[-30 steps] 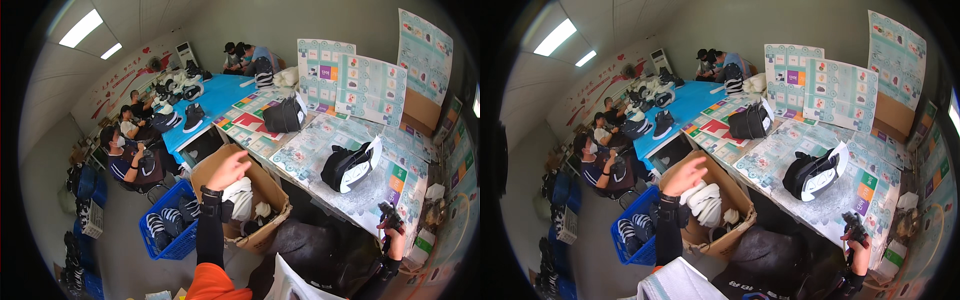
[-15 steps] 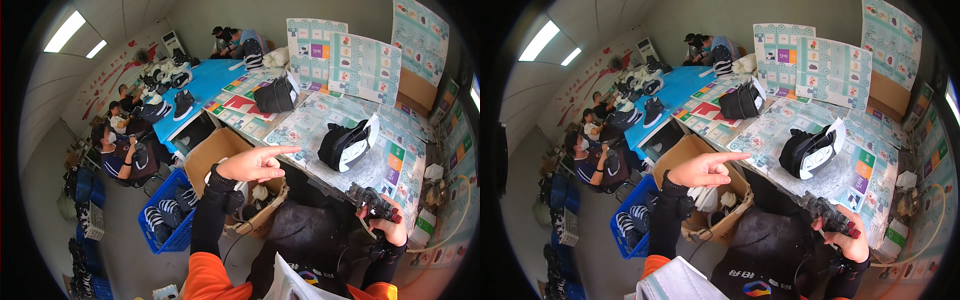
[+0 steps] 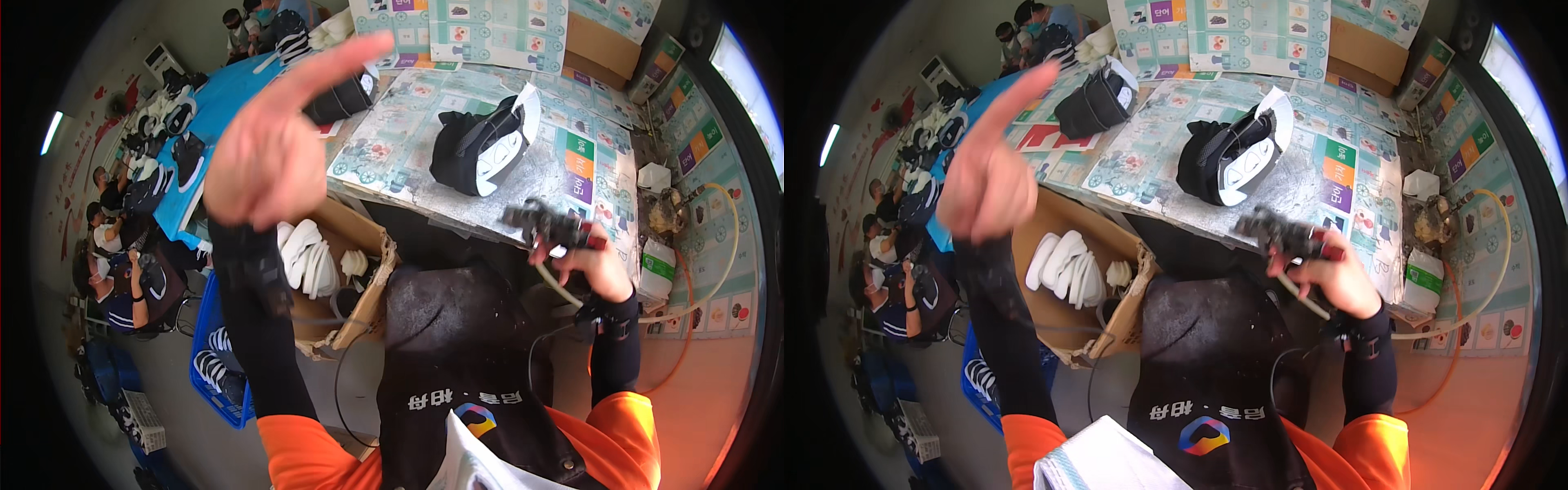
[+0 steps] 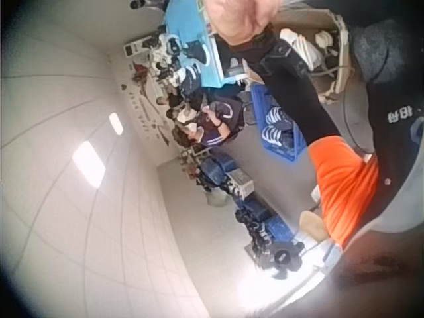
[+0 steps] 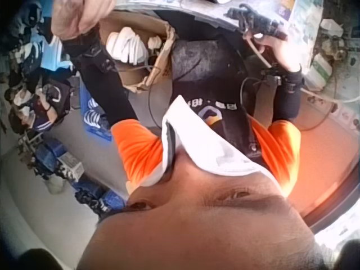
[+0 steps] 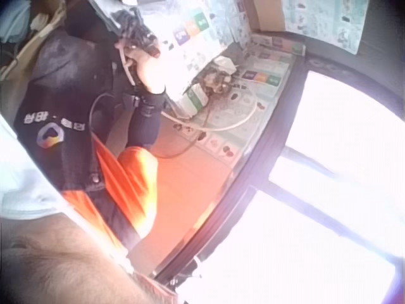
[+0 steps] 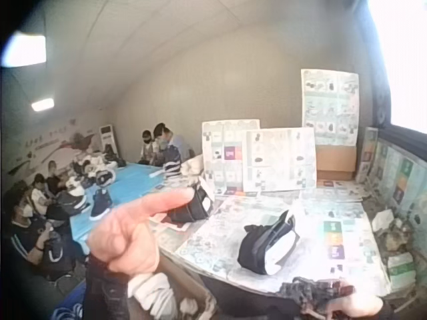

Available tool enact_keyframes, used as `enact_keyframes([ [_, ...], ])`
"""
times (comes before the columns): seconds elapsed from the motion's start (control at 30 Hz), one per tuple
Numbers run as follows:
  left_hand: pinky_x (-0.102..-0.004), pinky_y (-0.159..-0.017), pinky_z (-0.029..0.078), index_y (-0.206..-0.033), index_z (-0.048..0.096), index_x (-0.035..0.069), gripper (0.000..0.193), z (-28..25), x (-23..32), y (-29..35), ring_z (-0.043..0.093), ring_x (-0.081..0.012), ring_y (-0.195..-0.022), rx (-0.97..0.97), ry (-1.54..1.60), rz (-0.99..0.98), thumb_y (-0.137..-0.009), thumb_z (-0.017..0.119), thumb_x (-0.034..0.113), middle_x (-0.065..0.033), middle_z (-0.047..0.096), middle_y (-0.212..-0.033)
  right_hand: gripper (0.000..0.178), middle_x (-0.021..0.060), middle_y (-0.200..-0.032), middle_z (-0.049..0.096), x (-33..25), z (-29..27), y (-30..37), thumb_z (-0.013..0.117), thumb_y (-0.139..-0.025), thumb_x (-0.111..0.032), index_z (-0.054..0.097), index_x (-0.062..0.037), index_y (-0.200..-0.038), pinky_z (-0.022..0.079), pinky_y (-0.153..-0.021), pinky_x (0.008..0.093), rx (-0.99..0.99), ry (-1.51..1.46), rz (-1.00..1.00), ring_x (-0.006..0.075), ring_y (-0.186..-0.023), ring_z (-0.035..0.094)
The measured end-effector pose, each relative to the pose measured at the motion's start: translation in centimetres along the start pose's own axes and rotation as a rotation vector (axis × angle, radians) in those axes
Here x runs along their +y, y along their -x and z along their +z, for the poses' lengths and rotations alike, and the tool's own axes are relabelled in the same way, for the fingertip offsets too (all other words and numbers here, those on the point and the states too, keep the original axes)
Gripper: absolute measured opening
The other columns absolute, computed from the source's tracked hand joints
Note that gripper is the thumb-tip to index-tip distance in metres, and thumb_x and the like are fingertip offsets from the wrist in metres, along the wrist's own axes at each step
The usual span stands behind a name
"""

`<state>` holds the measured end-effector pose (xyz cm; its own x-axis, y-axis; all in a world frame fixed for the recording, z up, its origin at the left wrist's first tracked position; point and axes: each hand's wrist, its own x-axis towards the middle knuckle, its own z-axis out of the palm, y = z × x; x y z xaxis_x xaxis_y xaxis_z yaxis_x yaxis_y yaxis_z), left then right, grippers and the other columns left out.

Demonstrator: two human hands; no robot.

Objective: The person picks up shoe upper components from a cardboard box, cleans or processes the edges with a handheld nozzle tool, and places the processed components onto a nearby table. The person handles several black and white shoe uppers one at a time, moving them from the box to the workspace.

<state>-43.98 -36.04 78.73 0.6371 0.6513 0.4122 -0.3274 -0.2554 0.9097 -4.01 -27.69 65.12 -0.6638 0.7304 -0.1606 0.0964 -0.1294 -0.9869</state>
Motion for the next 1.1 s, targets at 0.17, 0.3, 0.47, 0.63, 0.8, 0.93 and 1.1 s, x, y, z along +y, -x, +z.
enact_keyframes([
  [0.17, -0.0181, -0.042, 0.025, -0.153, 0.05, 0.005, 0.047, -6.1, -8.4, 0.2, 0.031, 0.0009, -0.047, 0.525, -0.162, -0.478, -0.11, 0.051, 0.022, 0.0118, 0.035, -0.059, 0.035, 0.0084, -0.099, 0.076, -3.0, 4.6, 2.2, 0.063, -0.078, 0.007, 0.072, 0.0004, -0.111, 0.052, -0.065, 0.0247, -0.317, 0.101, 0.031, 0.0114, -0.076, 0.066],
  [0.3, -0.0241, -0.053, 0.043, -0.145, 0.059, 0.005, 0.051, -0.1, -19.6, 4.1, 0.053, -0.0062, -0.06, 0.116, -0.236, -0.951, -0.102, 0.069, 0.03, 0.0024, 0.062, -0.078, 0.037, 0.0128, -0.1, 0.077, -4.5, 3.4, 0.2, 0.056, -0.08, 0.005, 0.072, 0.0033, -0.114, 0.052, -0.064, 0.0257, 0.04, -0.098, -0.204, 0.0128, -0.074, 0.065],
  [0.47, -0.0312, -0.054, 0.042, -0.156, 0.049, 0.011, 0.059, 9.7, -12.9, 4.2, 0.05, -0.0102, -0.054, -0.499, -0.125, -0.918, -0.104, 0.067, 0.033, -0.0008, 0.057, -0.06, 0.039, 0.0101, -0.098, 0.077, -3.7, -0.5, -3.9, 0.051, -0.083, -0.003, 0.07, 0.0037, -0.116, 0.051, -0.058, 0.0256, 0.419, 0.09, -0.275, 0.0129, -0.073, 0.065],
  [0.63, -0.0263, -0.054, 0.047, -0.159, 0.033, -0.005, 0.076, 4.9, -0.7, 6.0, 0.056, -0.011, -0.053, -0.057, 0.029, -0.353, -0.098, 0.074, 0.015, -0.0033, 0.07, -0.07, 0.037, 0.0127, -0.095, 0.077, 2.4, 1.0, -2.0, 0.054, -0.078, 0.001, 0.069, 0.0055, -0.112, 0.052, -0.055, 0.0258, 0.06, 0.054, -0.026, 0.0144, -0.067, 0.065],
  [0.8, -0.0197, -0.043, 0.029, -0.16, 0.035, 0.0, 0.055, -3.4, -3.9, 8.1, 0.037, -0.0032, -0.048, 0.699, -0.011, -0.223, -0.11, 0.048, 0.02, 0.0035, 0.048, -0.063, 0.04, 0.0141, -0.098, 0.076, 1.9, 6.8, -0.6, 0.06, -0.076, 0.011, 0.066, 0.0083, -0.115, 0.054, -0.062, 0.0256, -0.349, 0.097, 0.107, 0.0178, -0.089, 0.072],
  [0.93, -0.0198, -0.046, 0.035, -0.149, 0.054, 0.005, 0.048, -1.6, -15.8, 11.3, 0.05, -0.0052, -0.056, 0.6, 0.098, -0.825, -0.105, 0.062, 0.022, 0.0025, 0.057, -0.072, 0.035, 0.0144, -0.101, 0.075, -1.7, 6.8, -1.1, 0.057, -0.078, 0.009, 0.069, 0.007, -0.111, 0.054, -0.066, 0.0273, -0.121, -0.154, -0.173, 0.0222, -0.092, 0.072],
  [1.1, -0.0246, -0.058, 0.047, -0.168, 0.017, 0.009, 0.077, 7.2, -18.5, 9.8, 0.056, -0.0083, -0.059, -0.42, 0.009, -0.971, -0.108, 0.062, 0.029, -0.0033, 0.066, -0.07, 0.043, 0.0117, -0.101, 0.077, -0.7, 0.6, -4.5, 0.054, -0.082, -0.004, 0.066, 0.0052, -0.122, 0.053, -0.062, 0.0272, 0.416, 0.115, -0.3, 0.0152, -0.081, 0.067],
])
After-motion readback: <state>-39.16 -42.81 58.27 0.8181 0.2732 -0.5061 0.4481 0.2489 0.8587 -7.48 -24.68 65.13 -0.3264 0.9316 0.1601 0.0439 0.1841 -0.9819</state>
